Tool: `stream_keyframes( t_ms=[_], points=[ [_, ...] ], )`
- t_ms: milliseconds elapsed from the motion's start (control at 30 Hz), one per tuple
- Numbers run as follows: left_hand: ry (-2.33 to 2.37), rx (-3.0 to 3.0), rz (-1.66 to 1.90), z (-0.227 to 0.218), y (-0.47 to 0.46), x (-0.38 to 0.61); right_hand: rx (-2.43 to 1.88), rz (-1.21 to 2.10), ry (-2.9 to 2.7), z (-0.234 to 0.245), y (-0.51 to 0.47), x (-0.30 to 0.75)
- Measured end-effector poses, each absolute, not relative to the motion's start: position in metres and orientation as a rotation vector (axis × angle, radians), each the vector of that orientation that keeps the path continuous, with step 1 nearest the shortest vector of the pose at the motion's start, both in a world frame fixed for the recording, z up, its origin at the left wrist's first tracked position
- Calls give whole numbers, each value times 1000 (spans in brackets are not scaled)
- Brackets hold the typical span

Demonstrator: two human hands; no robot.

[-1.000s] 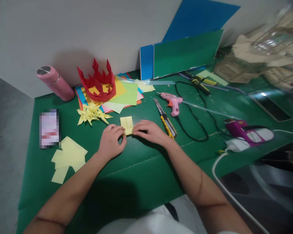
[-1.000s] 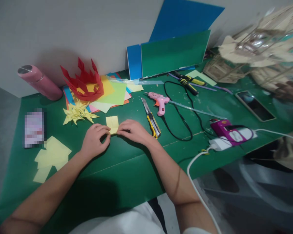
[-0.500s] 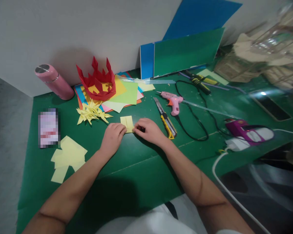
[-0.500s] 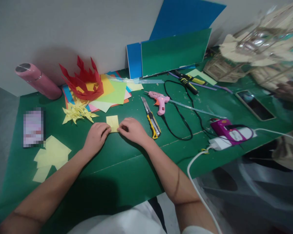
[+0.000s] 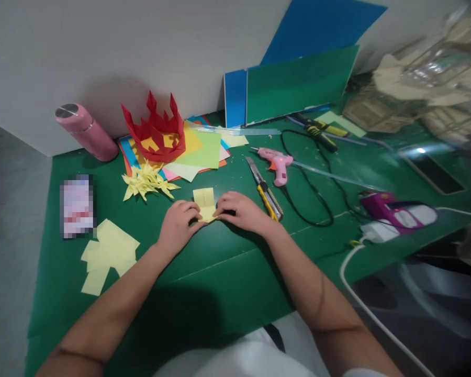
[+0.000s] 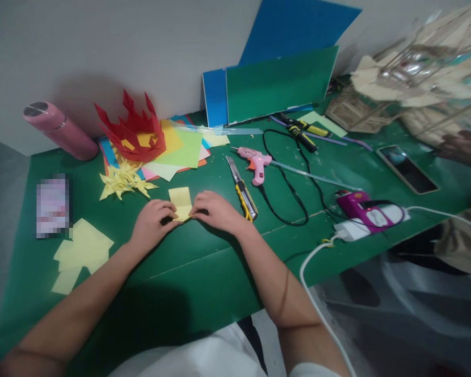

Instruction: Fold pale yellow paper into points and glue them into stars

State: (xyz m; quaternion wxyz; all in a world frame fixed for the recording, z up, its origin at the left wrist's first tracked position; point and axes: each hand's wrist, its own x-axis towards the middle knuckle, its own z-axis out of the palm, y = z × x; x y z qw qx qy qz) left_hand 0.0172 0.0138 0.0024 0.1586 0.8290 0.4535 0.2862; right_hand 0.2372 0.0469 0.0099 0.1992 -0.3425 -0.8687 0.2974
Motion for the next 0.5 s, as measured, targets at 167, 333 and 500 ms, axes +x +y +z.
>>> stream_keyframes(
  t_ms=[167,333,500],
  points=[
    [1289,2274,806,3,16,14,-1016,798,-2406,14,44,233],
    [1325,2248,749,5,18,16,-1163,789,-2338,12,43,225],
    [1441,2255,712,6,18,21,-1321,689,-2311,9,42,218]
  ],
)
